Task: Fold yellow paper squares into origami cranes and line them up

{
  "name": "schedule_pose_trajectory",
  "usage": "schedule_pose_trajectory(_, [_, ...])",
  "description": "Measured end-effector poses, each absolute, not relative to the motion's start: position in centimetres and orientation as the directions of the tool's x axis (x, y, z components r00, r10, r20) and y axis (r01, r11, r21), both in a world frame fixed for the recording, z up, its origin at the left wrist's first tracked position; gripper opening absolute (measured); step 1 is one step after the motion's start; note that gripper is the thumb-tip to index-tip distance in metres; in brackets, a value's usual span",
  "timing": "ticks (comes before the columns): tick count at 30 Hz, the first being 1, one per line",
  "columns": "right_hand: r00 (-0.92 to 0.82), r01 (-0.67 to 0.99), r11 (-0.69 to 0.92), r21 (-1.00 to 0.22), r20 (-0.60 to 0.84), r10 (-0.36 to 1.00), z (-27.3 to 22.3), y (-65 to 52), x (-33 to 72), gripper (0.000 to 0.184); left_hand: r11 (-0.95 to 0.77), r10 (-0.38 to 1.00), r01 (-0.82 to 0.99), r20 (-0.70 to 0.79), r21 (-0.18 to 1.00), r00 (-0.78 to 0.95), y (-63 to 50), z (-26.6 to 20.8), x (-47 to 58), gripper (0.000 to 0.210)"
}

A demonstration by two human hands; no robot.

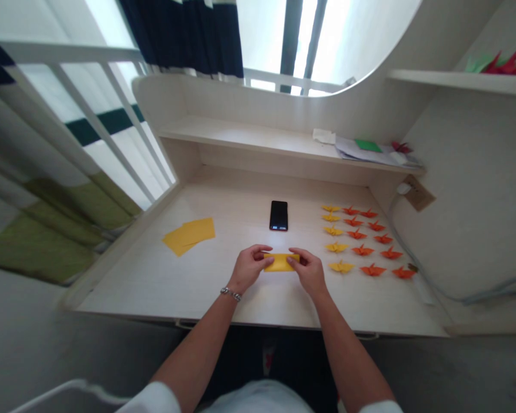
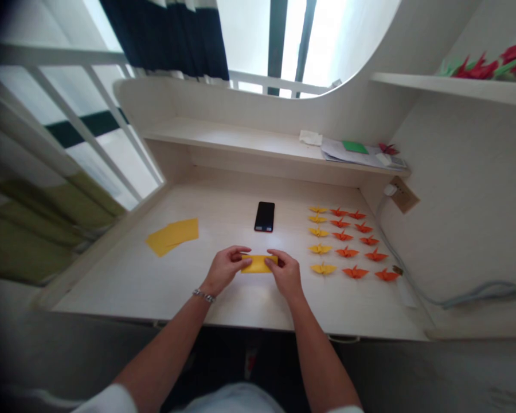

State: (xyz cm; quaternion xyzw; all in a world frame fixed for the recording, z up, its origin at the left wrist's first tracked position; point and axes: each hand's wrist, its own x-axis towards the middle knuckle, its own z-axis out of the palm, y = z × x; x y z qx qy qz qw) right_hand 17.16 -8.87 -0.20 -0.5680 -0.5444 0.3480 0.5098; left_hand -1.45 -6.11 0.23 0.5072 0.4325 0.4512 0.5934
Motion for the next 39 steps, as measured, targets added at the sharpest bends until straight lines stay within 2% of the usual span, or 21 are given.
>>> schedule_pose_trajectory(7, [0.121,0.35,0.095,-0.932,0.146,0.982,1.6,-9.6,17.6,0.027,0.073,0.973,-0.061,-0.058,0.995,0.222,-6.8,1.4,-1.7,0.037])
schedule_pose_trajectory(18, [0.132,0.342,0.081,-0.936,0.133,0.982,2.2,-10.0,17.5,0.025,0.05,0.974,0.031,-0.056,0.998,0.221,-7.3,2.3,-2.0,0.033])
schedule_pose_trajectory(24, [0.109,0.319,0.072,-0.945,0.112,0.988,0.7,-8.9,17.6,0.025,0.022,0.974,0.047,-0.032,0.999,0.224,-6.1,0.8,-1.9,0.032])
schedule_pose_trajectory(31, [0.101,0.367,0.063,-0.928,0.108,0.989,-1.7,-4.2,17.7,0.022,-0.043,0.968,0.158,0.002,0.986,0.252,-1.0,-1.9,-1.5,0.03])
schedule_pose_trajectory(39, [0.084,0.369,0.076,-0.926,0.115,0.99,-3.6,-2.1,18.2,0.021,-0.054,0.966,0.229,-0.007,0.972,0.26,1.2,-2.7,-1.4,0.025])
